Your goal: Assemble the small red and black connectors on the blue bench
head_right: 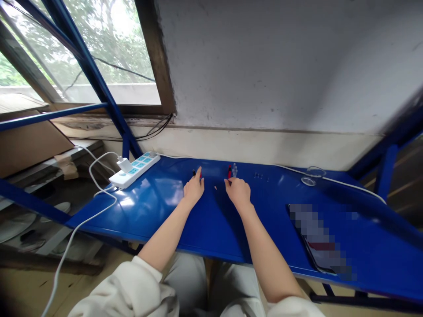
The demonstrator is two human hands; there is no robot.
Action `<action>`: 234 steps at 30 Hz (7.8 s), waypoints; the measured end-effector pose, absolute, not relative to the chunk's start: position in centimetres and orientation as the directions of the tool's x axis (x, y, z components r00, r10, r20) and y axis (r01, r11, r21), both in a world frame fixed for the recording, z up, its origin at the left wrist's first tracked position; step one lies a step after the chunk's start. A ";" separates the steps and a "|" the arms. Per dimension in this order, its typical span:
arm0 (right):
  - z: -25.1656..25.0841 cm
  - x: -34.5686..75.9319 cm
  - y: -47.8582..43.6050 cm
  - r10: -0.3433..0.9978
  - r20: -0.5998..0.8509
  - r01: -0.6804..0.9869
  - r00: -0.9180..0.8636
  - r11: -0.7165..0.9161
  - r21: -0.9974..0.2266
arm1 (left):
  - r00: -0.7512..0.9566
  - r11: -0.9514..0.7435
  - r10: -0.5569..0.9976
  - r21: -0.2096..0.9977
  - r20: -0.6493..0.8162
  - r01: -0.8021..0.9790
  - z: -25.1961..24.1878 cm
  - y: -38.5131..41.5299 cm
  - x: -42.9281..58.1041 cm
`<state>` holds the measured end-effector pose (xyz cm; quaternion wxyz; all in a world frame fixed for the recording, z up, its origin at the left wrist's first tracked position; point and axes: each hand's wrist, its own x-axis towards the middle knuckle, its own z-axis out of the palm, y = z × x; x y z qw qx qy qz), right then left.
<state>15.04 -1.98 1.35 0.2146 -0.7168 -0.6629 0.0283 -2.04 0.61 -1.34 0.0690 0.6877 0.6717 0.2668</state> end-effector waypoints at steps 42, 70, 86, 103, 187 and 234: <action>-1.2 14.5 -0.6 0.890 0.444 0.450 -0.101 0.439 -0.777 | -0.149 -0.273 0.949 0.960 0.279 0.058 -0.7 0.0 -0.4; -0.6 13.8 -1.2 0.948 0.255 0.208 -0.192 0.293 -0.933 | 0.071 -0.322 0.947 0.936 0.315 0.140 -0.7 -0.5 0.0; -2.7 17.0 0.7 0.927 0.326 0.804 0.184 0.049 -0.593 | 0.093 -0.388 0.921 0.861 0.379 0.329 -1.3 -0.1 -0.1; -2.7 17.1 1.3 0.950 0.226 0.852 0.218 -0.072 -0.519 | -0.060 -0.439 0.879 0.850 0.474 0.290 -0.4 -0.8 -0.3; -0.2 11.8 -2.2 0.933 0.352 0.180 -0.074 0.360 -0.916 | -0.003 -0.169 0.985 0.970 0.171 -0.172 0.5 -0.2 -1.2; 1.6 15.7 -2.3 0.964 0.170 0.630 -0.205 0.263 -0.731 | -0.188 -0.277 0.954 0.931 0.235 -0.236 0.7 -0.1 -0.7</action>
